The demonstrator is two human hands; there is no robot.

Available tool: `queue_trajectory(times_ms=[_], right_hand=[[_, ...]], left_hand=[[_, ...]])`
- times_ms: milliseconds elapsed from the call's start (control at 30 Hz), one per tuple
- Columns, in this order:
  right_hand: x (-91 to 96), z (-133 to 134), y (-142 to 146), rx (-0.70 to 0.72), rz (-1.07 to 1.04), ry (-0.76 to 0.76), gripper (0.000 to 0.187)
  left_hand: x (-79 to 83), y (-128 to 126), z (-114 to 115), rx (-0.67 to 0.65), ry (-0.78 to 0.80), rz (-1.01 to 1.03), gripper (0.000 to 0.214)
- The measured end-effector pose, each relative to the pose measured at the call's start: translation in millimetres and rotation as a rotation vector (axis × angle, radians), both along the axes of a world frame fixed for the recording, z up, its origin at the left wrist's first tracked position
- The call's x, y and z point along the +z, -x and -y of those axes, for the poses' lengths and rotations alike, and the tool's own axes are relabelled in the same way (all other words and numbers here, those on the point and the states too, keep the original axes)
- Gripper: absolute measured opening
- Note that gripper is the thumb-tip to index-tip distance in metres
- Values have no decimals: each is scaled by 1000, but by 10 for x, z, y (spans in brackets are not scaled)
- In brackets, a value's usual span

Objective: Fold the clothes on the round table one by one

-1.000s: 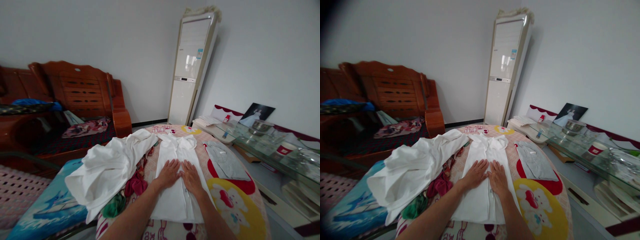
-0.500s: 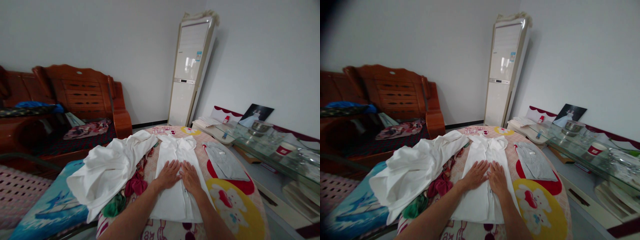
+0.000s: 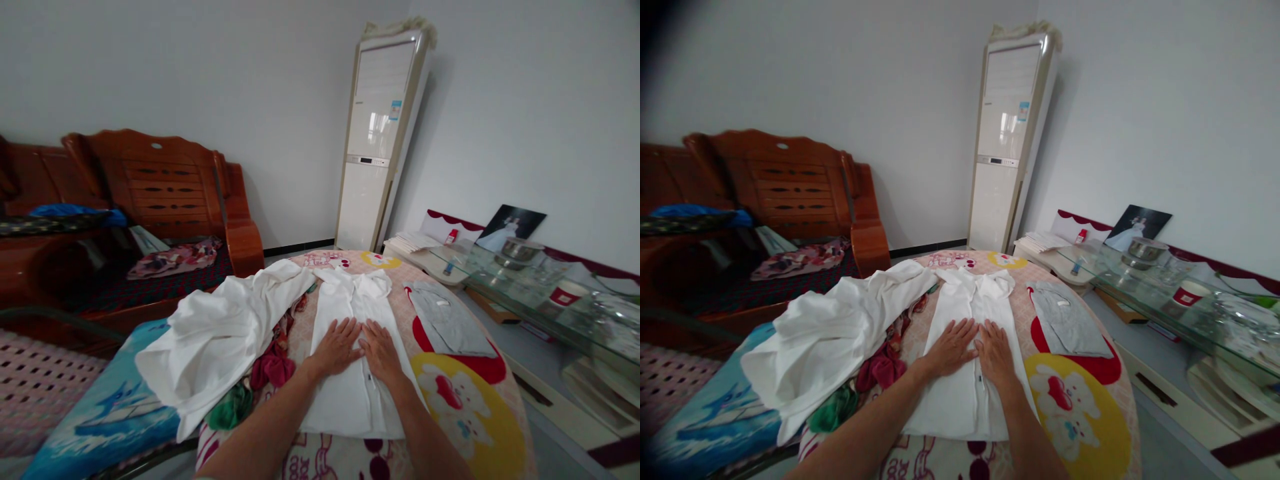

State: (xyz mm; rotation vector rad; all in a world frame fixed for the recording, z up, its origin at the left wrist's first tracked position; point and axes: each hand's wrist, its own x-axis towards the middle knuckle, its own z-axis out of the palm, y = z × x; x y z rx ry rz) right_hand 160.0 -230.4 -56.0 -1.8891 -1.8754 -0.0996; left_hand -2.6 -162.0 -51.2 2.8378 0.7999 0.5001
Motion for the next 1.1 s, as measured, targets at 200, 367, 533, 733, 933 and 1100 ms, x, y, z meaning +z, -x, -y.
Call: queue_trajectory(times_ms=[200,367,533,733,933,1100], right_hand=[[235,178,-294,-18,-339,-222,30],[552,515,-128,70,-325,241,14],[617,740,18,103,-335,405,12],[683,1012,-49,266,-488,554,13],[670,1130,34,252,-215,469,31],[653,1170,167,225,-16,460,39]], left_hand=[[344,111,111,-16,221,96,53],[511,146,368,-125,364,-99,8],[596,185,526,-274,431,-176,8],[778,303,752,-336,312,-339,49],[770,326,1083,-296,83,-372,54],[595,230,1182,-170,15,-352,32]])
